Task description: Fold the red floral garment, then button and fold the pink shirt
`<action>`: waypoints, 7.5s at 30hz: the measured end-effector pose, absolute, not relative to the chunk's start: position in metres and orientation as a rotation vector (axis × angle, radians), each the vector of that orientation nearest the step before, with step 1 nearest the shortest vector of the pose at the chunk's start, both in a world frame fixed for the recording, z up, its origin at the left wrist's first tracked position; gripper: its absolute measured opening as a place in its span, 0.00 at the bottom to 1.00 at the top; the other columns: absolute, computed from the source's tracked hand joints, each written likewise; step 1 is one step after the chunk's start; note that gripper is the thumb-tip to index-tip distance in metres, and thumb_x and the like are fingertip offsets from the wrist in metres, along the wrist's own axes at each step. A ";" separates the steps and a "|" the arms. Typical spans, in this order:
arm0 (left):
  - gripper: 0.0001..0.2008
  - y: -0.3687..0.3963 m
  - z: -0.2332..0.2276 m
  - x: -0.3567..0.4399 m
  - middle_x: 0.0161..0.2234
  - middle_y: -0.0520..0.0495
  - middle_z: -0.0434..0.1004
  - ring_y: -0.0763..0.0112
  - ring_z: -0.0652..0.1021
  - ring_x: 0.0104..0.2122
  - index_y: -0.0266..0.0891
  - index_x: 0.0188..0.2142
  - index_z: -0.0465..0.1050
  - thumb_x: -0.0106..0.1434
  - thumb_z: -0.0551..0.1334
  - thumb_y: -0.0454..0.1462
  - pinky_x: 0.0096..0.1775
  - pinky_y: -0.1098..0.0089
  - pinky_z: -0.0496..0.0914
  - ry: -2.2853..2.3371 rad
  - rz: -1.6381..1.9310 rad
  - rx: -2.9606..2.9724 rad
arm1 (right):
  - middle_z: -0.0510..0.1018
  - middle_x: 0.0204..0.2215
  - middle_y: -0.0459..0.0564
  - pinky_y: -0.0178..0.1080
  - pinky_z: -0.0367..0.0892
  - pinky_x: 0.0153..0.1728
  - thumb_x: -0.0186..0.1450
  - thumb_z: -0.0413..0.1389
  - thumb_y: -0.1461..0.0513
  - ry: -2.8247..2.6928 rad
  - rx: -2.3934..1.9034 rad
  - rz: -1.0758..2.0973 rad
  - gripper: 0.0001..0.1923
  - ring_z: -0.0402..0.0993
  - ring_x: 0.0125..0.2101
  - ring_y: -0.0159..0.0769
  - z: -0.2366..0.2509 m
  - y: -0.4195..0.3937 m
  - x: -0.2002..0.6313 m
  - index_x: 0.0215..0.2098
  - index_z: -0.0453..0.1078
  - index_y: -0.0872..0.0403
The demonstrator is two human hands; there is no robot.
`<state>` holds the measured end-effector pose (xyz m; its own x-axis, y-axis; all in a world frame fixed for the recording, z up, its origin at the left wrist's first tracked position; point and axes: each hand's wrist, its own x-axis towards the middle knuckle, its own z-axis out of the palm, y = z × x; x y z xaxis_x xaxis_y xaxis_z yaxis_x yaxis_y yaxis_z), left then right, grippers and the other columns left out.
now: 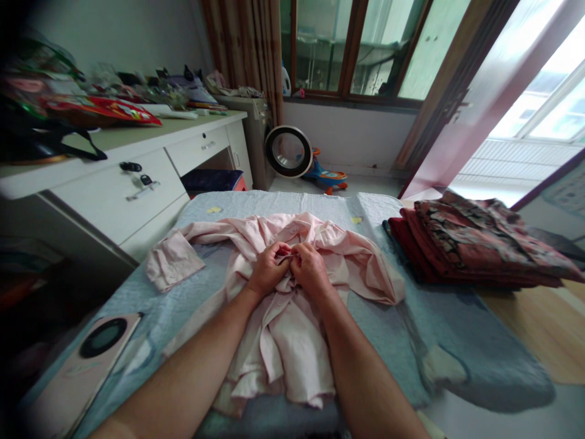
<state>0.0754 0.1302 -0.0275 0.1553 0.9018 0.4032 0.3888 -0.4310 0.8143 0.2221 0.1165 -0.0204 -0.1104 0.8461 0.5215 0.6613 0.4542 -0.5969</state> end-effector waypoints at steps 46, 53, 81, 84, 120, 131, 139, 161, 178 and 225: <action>0.05 0.129 -0.028 0.077 0.32 0.50 0.76 0.67 0.76 0.36 0.39 0.33 0.71 0.55 0.62 0.31 0.42 0.68 0.70 1.249 1.280 1.996 | 0.74 0.30 0.47 0.33 0.62 0.34 0.56 0.50 0.70 -1.890 -1.277 0.299 0.10 0.70 0.32 0.34 -0.022 0.119 0.224 0.31 0.70 0.52; 0.06 0.130 -0.027 0.079 0.33 0.49 0.77 0.65 0.75 0.38 0.40 0.33 0.72 0.56 0.61 0.29 0.44 0.65 0.69 1.302 1.224 2.084 | 0.71 0.28 0.45 0.33 0.60 0.33 0.55 0.50 0.70 -1.887 -1.259 0.305 0.09 0.67 0.30 0.33 -0.021 0.118 0.224 0.29 0.68 0.52; 0.06 0.132 -0.029 0.077 0.35 0.49 0.77 0.64 0.76 0.40 0.40 0.36 0.75 0.59 0.62 0.31 0.45 0.65 0.69 1.253 1.274 2.101 | 0.76 0.27 0.45 0.33 0.63 0.32 0.58 0.51 0.67 -1.775 -1.296 0.312 0.07 0.72 0.28 0.33 -0.025 0.120 0.225 0.33 0.69 0.52; 0.06 0.131 -0.028 0.078 0.36 0.48 0.78 0.64 0.76 0.40 0.40 0.36 0.75 0.58 0.62 0.31 0.46 0.64 0.70 1.291 1.264 2.103 | 0.76 0.28 0.45 0.33 0.64 0.32 0.58 0.51 0.67 -1.774 -1.297 0.325 0.07 0.72 0.28 0.34 -0.025 0.120 0.225 0.33 0.70 0.52; 0.16 0.140 -0.025 0.064 0.34 0.47 0.79 0.68 0.76 0.33 0.35 0.36 0.75 0.56 0.67 0.46 0.38 0.70 0.71 0.981 1.031 1.594 | 0.76 0.33 0.48 0.34 0.66 0.37 0.60 0.52 0.68 -1.791 -1.219 0.333 0.09 0.72 0.34 0.35 -0.021 0.119 0.223 0.35 0.71 0.52; 0.17 0.138 -0.021 0.064 0.32 0.49 0.76 0.70 0.74 0.31 0.36 0.35 0.75 0.57 0.66 0.49 0.35 0.71 0.69 0.948 1.001 1.575 | 0.75 0.33 0.48 0.34 0.66 0.37 0.60 0.52 0.68 -1.787 -1.206 0.343 0.08 0.72 0.34 0.35 -0.023 0.119 0.224 0.36 0.71 0.53; 0.18 0.135 -0.018 0.065 0.29 0.51 0.74 0.72 0.71 0.29 0.36 0.33 0.73 0.59 0.64 0.50 0.31 0.73 0.67 1.012 1.003 1.610 | 0.74 0.37 0.50 0.36 0.67 0.38 0.60 0.52 0.68 -1.788 -1.254 0.290 0.09 0.71 0.35 0.35 -0.022 0.120 0.225 0.37 0.71 0.52; 0.11 0.141 -0.028 0.066 0.27 0.54 0.71 0.75 0.69 0.27 0.37 0.31 0.70 0.56 0.66 0.42 0.30 0.74 0.66 0.975 1.088 1.428 | 0.73 0.36 0.48 0.34 0.66 0.35 0.65 0.55 0.64 -1.849 -1.231 0.359 0.05 0.71 0.32 0.32 -0.022 0.121 0.225 0.38 0.71 0.53; 0.08 0.141 -0.025 0.067 0.26 0.54 0.72 0.75 0.70 0.26 0.37 0.31 0.71 0.53 0.66 0.38 0.30 0.74 0.65 0.943 1.107 1.310 | 0.73 0.35 0.47 0.35 0.64 0.35 0.63 0.55 0.64 -1.882 -1.248 0.390 0.06 0.70 0.31 0.33 -0.022 0.120 0.224 0.39 0.71 0.53; 0.16 0.141 -0.023 0.066 0.31 0.52 0.73 0.75 0.73 0.31 0.36 0.33 0.70 0.51 0.71 0.42 0.34 0.74 0.67 0.847 1.096 1.281 | 0.73 0.34 0.48 0.34 0.65 0.34 0.63 0.56 0.64 -1.892 -1.231 0.400 0.06 0.70 0.31 0.33 -0.021 0.119 0.225 0.39 0.72 0.53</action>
